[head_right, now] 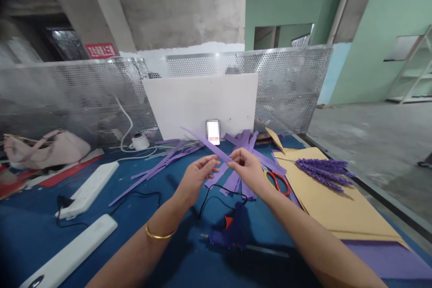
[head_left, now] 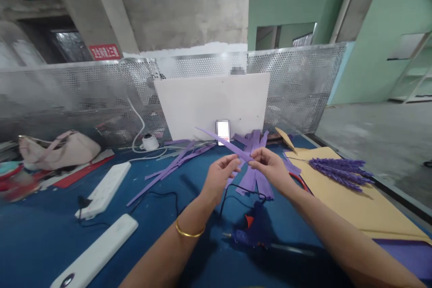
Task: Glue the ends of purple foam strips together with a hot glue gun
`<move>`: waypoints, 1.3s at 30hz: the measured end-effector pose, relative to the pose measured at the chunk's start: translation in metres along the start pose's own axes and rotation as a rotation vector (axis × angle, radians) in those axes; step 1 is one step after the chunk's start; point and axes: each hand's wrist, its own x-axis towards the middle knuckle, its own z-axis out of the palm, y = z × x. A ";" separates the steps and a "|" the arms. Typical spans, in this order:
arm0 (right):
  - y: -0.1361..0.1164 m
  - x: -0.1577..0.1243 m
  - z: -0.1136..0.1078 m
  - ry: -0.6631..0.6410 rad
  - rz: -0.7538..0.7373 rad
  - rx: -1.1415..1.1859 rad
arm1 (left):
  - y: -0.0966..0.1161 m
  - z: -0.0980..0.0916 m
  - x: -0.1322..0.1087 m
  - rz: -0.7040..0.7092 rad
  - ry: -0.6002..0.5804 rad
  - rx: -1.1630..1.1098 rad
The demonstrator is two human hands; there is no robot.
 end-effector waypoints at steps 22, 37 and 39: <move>-0.005 -0.017 0.012 -0.236 -0.051 -0.340 | -0.015 -0.008 0.017 -0.031 0.158 -0.196; -0.004 -0.060 -0.011 -1.002 -0.598 -0.824 | -0.002 -0.075 0.000 -0.113 0.288 -0.360; 0.000 -0.072 -0.014 -1.017 -0.662 -0.868 | -0.003 -0.078 0.001 -0.138 0.293 -0.390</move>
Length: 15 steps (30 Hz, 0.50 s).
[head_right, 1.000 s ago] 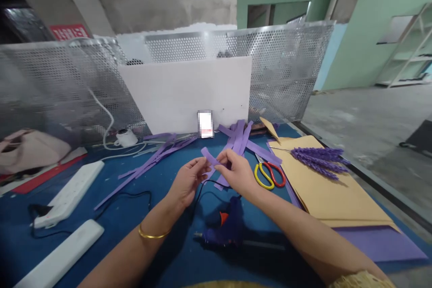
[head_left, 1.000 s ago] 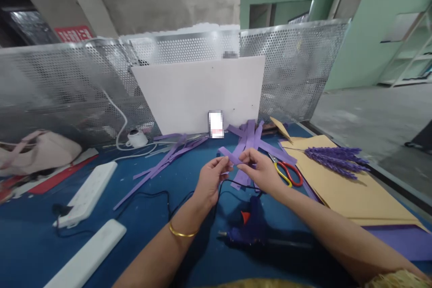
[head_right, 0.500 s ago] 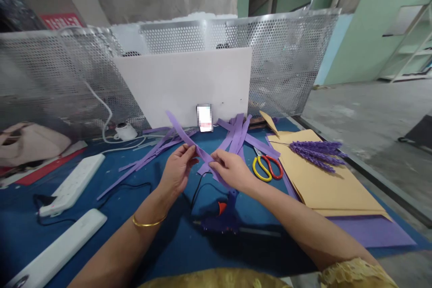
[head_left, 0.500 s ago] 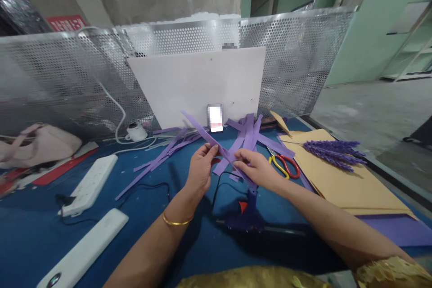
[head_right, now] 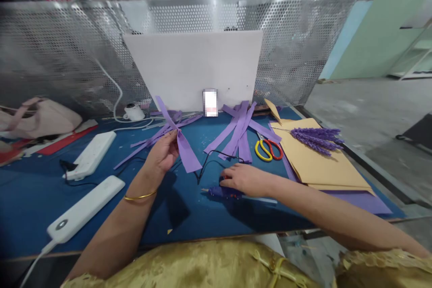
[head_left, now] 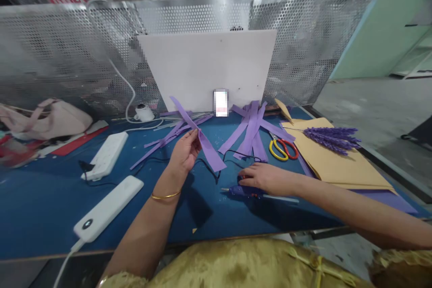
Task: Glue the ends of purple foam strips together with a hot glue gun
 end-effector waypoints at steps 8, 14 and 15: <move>0.005 0.001 0.005 -0.104 -0.045 0.018 | -0.010 0.000 0.004 -0.099 -0.088 -0.044; 0.013 -0.013 0.005 0.052 0.095 0.319 | -0.004 0.001 0.017 -0.108 -0.082 -0.050; 0.013 -0.014 0.004 0.136 0.113 0.390 | -0.002 0.002 0.020 -0.104 -0.082 -0.052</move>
